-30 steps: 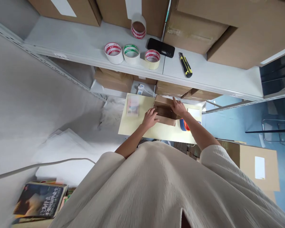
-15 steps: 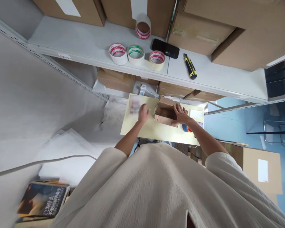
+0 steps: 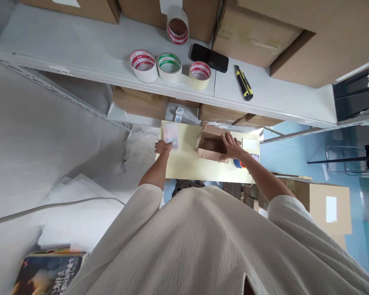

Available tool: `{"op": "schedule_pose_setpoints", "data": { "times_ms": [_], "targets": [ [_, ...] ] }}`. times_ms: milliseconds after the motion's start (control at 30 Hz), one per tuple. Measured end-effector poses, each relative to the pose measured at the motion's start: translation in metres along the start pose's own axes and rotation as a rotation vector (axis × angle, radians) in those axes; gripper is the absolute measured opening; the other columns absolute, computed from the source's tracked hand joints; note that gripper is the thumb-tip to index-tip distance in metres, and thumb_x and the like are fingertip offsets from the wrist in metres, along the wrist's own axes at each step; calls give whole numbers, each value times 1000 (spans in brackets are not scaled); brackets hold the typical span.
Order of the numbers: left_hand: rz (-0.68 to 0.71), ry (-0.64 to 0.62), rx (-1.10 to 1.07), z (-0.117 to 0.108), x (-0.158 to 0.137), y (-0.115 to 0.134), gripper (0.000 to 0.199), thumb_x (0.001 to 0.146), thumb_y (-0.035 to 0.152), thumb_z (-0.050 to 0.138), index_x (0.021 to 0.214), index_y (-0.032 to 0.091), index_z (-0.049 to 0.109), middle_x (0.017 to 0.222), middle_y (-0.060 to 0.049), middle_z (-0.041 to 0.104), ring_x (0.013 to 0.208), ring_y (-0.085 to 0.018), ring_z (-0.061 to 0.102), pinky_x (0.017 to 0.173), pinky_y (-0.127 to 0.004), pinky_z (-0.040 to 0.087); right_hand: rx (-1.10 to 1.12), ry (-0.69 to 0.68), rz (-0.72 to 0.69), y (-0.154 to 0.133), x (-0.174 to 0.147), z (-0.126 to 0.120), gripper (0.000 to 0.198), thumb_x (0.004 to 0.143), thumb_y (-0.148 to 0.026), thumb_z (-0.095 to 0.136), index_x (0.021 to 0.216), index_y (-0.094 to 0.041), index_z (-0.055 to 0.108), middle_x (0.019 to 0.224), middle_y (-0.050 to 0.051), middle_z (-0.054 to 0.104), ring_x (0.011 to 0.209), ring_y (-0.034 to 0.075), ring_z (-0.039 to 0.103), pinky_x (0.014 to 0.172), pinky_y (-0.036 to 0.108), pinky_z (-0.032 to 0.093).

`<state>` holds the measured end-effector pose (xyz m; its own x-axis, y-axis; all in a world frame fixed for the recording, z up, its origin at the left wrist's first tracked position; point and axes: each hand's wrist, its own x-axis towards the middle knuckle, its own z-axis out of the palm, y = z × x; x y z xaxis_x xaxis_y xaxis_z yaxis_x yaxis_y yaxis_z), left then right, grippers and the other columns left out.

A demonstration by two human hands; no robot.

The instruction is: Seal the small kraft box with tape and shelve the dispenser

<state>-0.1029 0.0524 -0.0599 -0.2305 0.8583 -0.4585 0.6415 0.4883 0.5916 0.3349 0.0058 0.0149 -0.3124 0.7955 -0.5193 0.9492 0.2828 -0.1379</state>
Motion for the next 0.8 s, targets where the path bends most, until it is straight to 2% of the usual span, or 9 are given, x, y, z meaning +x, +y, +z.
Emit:
{"op": "schedule_pose_setpoints", "data": {
  "times_ms": [67, 133, 233, 333, 433, 500, 567, 700, 800],
  "targets": [
    [-121, 43, -57, 0, -3, 3, 28, 105, 38, 77, 121, 21, 62, 127, -17, 77, 139, -35, 68, 113, -50, 54, 10, 16, -5, 0, 0, 0, 169, 77, -89, 89, 190, -12, -9, 195, 31, -9, 182, 57, -4, 141, 79, 12],
    [-199, 86, -104, 0, -7, 6, 36, 100, 38, 83, 126, 24, 62, 122, -15, 78, 129, -36, 74, 107, -54, 59, 27, 24, -13, -1, 0, 0, 169, 77, -89, 90, 190, -13, -11, 195, 31, -8, 182, 57, -4, 141, 80, 12],
    [-164, 116, -135, -3, -11, 19, 37, 94, 28, 86, 121, 26, 61, 110, -6, 79, 113, -30, 78, 102, -49, 63, 55, 35, -23, -1, 0, 0, 169, 77, -87, 91, 191, -15, -11, 196, 29, -5, 182, 55, -3, 141, 78, 12],
    [-16, 156, -270, -9, -13, 44, 38, 90, 23, 87, 117, 25, 59, 107, -3, 77, 108, -24, 79, 98, -39, 65, 64, 52, -28, 1, 0, 1, 169, 76, -83, 93, 191, -16, -12, 197, 28, -1, 183, 53, -1, 143, 76, 10],
    [270, 96, -410, -16, -20, 80, 43, 89, 22, 88, 120, 24, 60, 111, -3, 78, 106, -23, 80, 95, -34, 65, 80, 69, -36, 3, 1, 3, 167, 78, -80, 92, 190, -19, -14, 197, 26, 0, 183, 52, 0, 142, 77, 7],
    [449, 20, -309, -16, -31, 107, 44, 89, 25, 91, 123, 24, 63, 114, -4, 79, 111, -26, 79, 98, -35, 63, 101, 73, -28, 4, 1, 5, 165, 79, -80, 91, 191, -19, -14, 198, 26, 0, 183, 50, -1, 142, 77, 4],
    [576, -60, -64, -12, -43, 132, 39, 91, 26, 89, 123, 25, 67, 116, -4, 80, 116, -30, 77, 105, -39, 60, 124, 76, -9, 3, 0, 8, 164, 79, -81, 90, 191, -18, -12, 197, 27, 2, 183, 50, -2, 141, 78, 1],
    [750, -280, 388, 8, -59, 169, 33, 94, 20, 84, 124, 26, 70, 107, -6, 82, 118, -35, 78, 120, -48, 49, 177, 124, 20, -2, -3, 11, 161, 80, -83, 89, 192, -19, -8, 197, 28, 4, 183, 52, -3, 140, 80, 1],
    [818, -371, 515, 28, -56, 187, 35, 94, 18, 83, 126, 26, 70, 113, -8, 84, 122, -37, 79, 124, -49, 45, 208, 154, 17, -3, -4, 10, 158, 80, -81, 89, 192, -25, -6, 198, 24, 4, 183, 51, -2, 140, 79, 2]
  ]
}}
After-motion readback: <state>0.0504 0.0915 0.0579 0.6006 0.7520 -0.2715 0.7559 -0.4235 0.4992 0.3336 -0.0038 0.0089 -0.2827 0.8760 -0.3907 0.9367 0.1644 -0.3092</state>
